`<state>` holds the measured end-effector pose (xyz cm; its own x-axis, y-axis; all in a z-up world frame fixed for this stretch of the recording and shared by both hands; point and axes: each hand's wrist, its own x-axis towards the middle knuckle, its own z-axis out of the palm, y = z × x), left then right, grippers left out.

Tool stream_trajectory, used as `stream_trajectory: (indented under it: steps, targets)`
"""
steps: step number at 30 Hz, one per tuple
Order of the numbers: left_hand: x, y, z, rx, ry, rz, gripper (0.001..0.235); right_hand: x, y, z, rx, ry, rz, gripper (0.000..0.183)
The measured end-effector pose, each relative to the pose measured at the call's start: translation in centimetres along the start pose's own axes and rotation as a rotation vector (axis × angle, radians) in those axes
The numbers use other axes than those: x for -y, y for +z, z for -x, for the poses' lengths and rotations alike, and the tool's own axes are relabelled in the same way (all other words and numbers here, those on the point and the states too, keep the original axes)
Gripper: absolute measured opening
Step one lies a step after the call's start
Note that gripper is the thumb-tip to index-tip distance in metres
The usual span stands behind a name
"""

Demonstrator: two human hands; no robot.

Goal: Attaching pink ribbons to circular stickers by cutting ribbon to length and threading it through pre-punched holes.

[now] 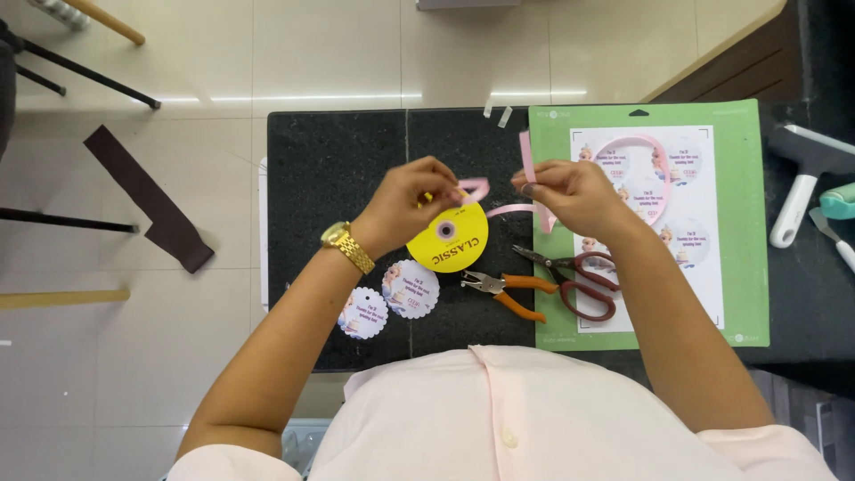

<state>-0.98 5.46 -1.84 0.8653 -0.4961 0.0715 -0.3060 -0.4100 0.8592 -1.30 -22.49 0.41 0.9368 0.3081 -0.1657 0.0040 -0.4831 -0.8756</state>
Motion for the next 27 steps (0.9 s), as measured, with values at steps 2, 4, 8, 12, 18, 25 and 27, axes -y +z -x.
stream_trajectory:
  steps: [2, 4, 8, 12, 18, 25, 27]
  targets:
    - [-1.2, 0.0, -1.4, -0.044, -0.078, 0.29, 0.008, 0.5, -0.4, 0.5, 0.005, 0.0, -0.167, 0.014]
    - [-2.6, 0.3, -2.7, -0.055, -0.136, 0.743, 0.01, 0.6, -0.5, 0.8, 0.147, 0.015, -0.566, 0.019]
    - [-2.7, 3.1, -3.4, -0.245, -0.211, 0.814, 0.014, 0.8, 0.6, 1.6, 0.152, 0.041, -0.712, 0.03]
    - [-4.8, 4.0, -2.9, -0.309, -0.283, 0.704, 0.01, -1.2, 1.3, 1.7, -0.008, -0.001, -0.633, 0.029]
    - [-7.0, 7.3, -3.1, -0.403, -0.207, 0.925, 0.011, -0.4, 2.9, 2.2, -0.156, -0.133, -0.421, 0.021]
    - [-8.5, 8.5, -3.3, -0.551, -0.219, 0.975, 0.013, -0.1, 3.2, 2.1, -0.223, -0.201, -0.235, 0.018]
    - [-7.8, 8.9, -3.7, -0.569, -0.178, 0.939, 0.014, 0.9, 2.9, 2.4, -0.225, -0.203, -0.23, 0.016]
